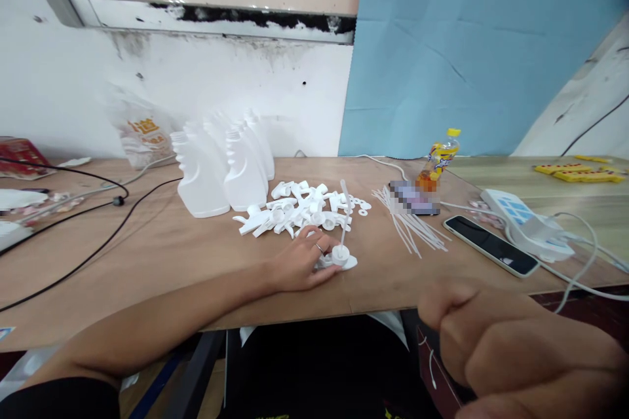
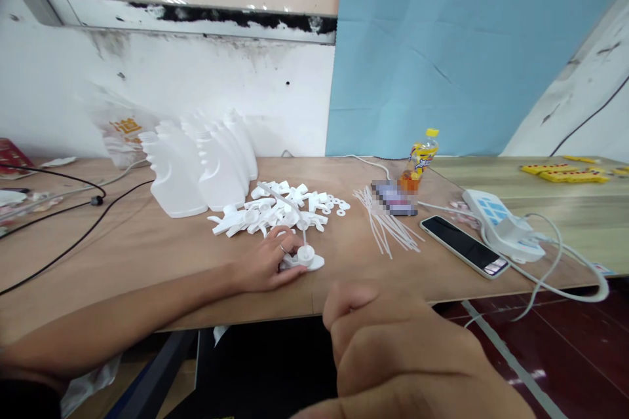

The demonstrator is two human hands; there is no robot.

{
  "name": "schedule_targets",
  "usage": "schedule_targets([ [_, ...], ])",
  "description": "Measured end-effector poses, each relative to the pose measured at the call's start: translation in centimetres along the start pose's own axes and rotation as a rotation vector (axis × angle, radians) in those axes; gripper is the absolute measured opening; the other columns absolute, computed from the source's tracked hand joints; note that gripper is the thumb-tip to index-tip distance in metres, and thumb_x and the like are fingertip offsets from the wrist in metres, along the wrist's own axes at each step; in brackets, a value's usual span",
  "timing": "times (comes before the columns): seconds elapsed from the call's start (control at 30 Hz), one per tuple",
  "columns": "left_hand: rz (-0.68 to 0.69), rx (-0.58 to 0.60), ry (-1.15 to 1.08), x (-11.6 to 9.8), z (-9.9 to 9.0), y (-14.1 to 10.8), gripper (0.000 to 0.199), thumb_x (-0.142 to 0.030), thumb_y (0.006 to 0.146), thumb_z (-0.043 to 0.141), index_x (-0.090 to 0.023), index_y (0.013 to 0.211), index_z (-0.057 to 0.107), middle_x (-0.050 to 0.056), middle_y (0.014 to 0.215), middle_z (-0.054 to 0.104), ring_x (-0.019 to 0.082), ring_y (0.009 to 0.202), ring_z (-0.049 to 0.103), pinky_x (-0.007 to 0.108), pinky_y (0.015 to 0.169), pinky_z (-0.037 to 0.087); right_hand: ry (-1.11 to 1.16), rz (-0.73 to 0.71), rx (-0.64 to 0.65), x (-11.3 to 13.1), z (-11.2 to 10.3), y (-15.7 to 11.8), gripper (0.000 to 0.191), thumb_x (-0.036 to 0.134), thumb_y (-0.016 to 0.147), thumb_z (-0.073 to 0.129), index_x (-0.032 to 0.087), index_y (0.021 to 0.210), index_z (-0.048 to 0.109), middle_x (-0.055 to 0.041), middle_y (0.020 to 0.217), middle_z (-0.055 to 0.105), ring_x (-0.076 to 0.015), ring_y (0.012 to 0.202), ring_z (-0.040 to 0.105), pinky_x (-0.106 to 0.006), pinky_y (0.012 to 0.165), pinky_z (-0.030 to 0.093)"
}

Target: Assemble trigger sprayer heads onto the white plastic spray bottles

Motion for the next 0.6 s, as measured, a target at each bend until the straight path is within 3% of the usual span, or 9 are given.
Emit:
schedule_targets([
  [0.1, -0.006, -0.004, 0.017, -0.1, -0.1, 0.0, 0.028, -0.040, 0.096, 0.055, -0.019, 0.114, 0.049, 0.007, 0.101, 0.065, 0.024, 0.100, 0.058, 0.045, 0.100, 0.041, -0.008, -0.152, 0.030, 0.6, 0.9, 0.9, 0.031, 0.038, 0.088, 0.070, 0.045, 0.118, 0.070, 0.0019, 0.043, 0.053, -0.0158, 0.038, 0.052, -0.040, 0.055, 0.052],
  [0.23, -0.013, -0.002, 0.027, -0.1, -0.1, 0.0, 0.027, -0.040, 0.095, 0.055, -0.020, 0.112, 0.048, 0.008, 0.104, 0.065, 0.024, 0.103, 0.057, 0.045, 0.099, 0.042, 0.069, -0.200, -0.096, 1.3, 1.8, 1.7, 0.022, 0.027, 0.089, 0.071, 0.029, 0.110, 0.074, 0.0011, 0.052, 0.063, -0.0136, 0.039, 0.053, -0.035, 0.050, 0.051],
  [0.37, -0.014, -0.005, 0.012, 0.0, 0.1, 0.0, 0.026, -0.038, 0.094, 0.056, -0.020, 0.111, 0.048, 0.007, 0.102, 0.065, 0.023, 0.100, 0.058, 0.046, 0.102, 0.040, 0.078, -0.314, -0.140, 0.8, 2.7, 2.7, 0.015, 0.018, 0.089, 0.070, 0.019, 0.104, 0.073, 0.0028, 0.053, 0.061, -0.0106, 0.041, 0.050, -0.030, 0.049, 0.046],
  [0.47, -0.002, -0.045, -0.044, -0.1, -0.1, 0.0, 0.026, -0.039, 0.093, 0.059, -0.021, 0.109, 0.050, 0.005, 0.097, 0.065, 0.021, 0.094, 0.060, 0.048, 0.106, 0.036, -0.028, -0.365, -0.085, -1.8, 3.1, 2.9, 0.007, 0.018, 0.091, 0.063, 0.019, 0.089, 0.070, 0.0025, 0.055, 0.058, -0.0105, 0.046, 0.046, -0.029, 0.051, 0.044],
  [0.53, -0.040, -0.111, -0.105, -0.1, -0.5, 0.0, 0.026, -0.039, 0.091, 0.062, -0.021, 0.107, 0.052, 0.005, 0.097, 0.065, 0.021, 0.094, 0.059, 0.048, 0.106, 0.037, -0.138, -0.318, -0.050, -4.6, 3.1, 2.8, 0.019, 0.012, 0.093, 0.054, 0.019, 0.079, 0.065, 0.0010, 0.058, 0.056, -0.0116, 0.050, 0.046, -0.030, 0.054, 0.044],
  [0.6, -0.131, -0.194, -0.179, 0.0, -1.1, -0.1, 0.026, -0.039, 0.089, 0.064, -0.021, 0.104, 0.054, 0.006, 0.099, 0.064, 0.022, 0.098, 0.059, 0.045, 0.099, 0.044, -0.291, -0.267, -0.067, -7.4, 3.0, 2.4, 0.015, 0.007, 0.089, 0.054, 0.018, 0.088, 0.065, -0.0026, 0.070, 0.059, -0.0145, 0.062, 0.055, -0.030, 0.059, 0.048],
])
Point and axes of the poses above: each hand's wrist, its own y-axis towards the middle knuckle, its own z-axis out of the palm, x = y × z, the point moved 3 cm from there along y, towards the middle knuckle
